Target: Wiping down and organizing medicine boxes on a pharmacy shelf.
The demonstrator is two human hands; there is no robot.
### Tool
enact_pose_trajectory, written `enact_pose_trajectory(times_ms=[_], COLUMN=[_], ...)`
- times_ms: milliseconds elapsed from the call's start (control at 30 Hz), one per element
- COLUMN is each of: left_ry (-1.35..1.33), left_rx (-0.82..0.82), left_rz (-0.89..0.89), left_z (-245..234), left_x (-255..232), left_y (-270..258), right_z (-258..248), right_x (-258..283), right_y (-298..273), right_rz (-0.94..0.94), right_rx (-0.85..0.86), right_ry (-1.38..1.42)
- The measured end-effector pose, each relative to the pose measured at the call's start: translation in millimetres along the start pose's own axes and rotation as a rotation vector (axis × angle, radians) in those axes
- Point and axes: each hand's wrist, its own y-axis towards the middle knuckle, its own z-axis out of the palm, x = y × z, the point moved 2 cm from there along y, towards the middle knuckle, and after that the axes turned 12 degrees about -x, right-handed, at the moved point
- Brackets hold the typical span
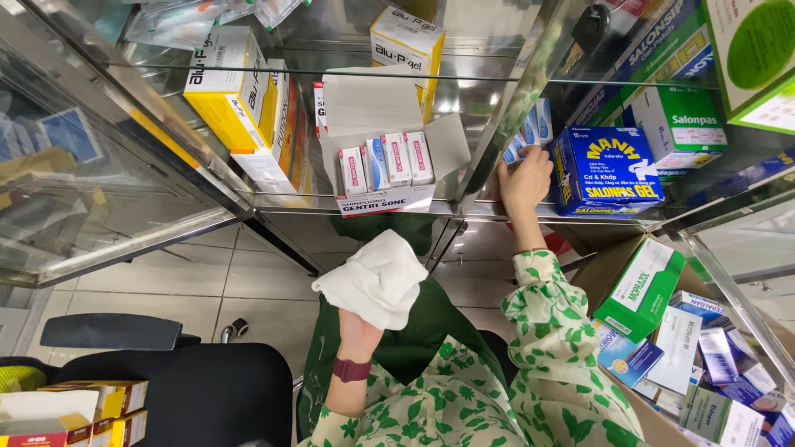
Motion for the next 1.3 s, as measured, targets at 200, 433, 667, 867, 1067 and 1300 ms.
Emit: enact_pose_trajectory(times_ms=[200,433,667,867,1067,1300], left_ry=[0.006,0.027,0.287,0.551,0.648,0.669], left_rx=[0.015,-0.007,0.178,0.464,0.468,0.335], left_rz=[0.002,-0.03,-0.147,0.007,0.135,0.393], left_z=[-6.9,-9.1,-1.2,83.0,80.1,50.4], left_x=[5.0,6.6,33.4,25.6,17.4,13.8], left_y=[4.2,5.4,-1.8,-45.0,-44.0,-24.6], right_z=[-17.6,-69.2,-161.3,-143.6,-146.7,-141.5], right_x=[4.7,-55.6,13.8,62.4,90.1,87.8], right_y=[-0.2,3.6,-13.6,-74.6,-90.3,-104.7], right_rz=[0.036,0.684,0.597,0.626,0.544,0.463], right_rx=[0.148,0.22,0.802,1.175,1.147,0.914], right_ry=[0.0,0.874,1.507,1.499,1.297,1.128])
